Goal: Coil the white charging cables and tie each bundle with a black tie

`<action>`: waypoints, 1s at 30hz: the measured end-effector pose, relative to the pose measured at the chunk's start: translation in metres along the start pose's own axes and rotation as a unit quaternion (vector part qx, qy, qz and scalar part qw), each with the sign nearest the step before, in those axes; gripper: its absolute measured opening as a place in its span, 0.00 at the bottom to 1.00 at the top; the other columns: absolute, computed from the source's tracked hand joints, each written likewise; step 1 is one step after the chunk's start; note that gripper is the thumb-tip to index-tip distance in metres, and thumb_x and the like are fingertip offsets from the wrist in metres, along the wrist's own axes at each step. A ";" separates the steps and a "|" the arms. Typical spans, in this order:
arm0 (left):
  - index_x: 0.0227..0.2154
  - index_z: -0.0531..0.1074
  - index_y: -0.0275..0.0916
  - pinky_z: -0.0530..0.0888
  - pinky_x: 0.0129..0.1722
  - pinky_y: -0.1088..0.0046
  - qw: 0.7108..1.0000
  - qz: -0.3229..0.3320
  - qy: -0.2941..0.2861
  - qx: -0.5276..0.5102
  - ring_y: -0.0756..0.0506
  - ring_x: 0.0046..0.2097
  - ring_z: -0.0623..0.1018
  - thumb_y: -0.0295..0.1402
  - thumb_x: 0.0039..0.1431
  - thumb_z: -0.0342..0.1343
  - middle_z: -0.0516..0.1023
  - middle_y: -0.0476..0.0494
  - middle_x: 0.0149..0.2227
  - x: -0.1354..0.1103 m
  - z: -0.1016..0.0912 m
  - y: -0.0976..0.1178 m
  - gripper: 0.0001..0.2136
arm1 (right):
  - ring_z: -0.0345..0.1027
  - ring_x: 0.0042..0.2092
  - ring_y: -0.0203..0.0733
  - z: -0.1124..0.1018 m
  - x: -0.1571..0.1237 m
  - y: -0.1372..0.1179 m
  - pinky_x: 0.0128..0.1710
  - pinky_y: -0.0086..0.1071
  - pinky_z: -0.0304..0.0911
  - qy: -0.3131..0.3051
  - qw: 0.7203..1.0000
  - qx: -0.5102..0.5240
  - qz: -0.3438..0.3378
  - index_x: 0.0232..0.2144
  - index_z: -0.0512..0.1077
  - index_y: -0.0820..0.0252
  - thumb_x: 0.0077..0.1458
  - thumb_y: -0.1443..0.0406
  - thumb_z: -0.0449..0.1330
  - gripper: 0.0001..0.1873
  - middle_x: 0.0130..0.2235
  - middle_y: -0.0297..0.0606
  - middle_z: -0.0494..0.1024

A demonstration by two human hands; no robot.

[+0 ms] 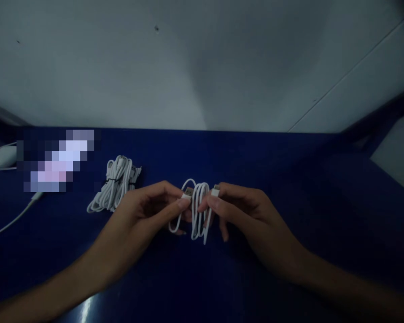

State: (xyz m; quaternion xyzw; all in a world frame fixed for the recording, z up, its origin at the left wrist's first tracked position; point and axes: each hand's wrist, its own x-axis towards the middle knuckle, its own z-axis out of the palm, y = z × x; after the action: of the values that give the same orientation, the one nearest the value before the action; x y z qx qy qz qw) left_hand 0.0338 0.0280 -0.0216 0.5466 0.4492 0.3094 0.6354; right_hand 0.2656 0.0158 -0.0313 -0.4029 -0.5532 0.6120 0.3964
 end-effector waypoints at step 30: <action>0.45 0.84 0.43 0.82 0.50 0.69 0.986 -0.028 -0.072 -0.145 0.45 0.48 0.84 0.38 0.75 0.66 0.84 0.45 0.48 -0.002 0.004 -0.008 0.06 | 0.73 0.34 0.31 0.003 -0.005 -0.004 0.32 0.24 0.71 0.077 0.995 -0.054 -0.041 0.34 0.83 0.52 0.75 0.56 0.66 0.16 0.41 0.32 0.82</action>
State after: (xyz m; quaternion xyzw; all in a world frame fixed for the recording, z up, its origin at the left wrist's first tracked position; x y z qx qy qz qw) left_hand 0.0359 0.0225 -0.0284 0.4571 0.3679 0.3134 0.7466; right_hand 0.2646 0.0100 -0.0267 -0.4466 -0.5691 0.5321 0.4399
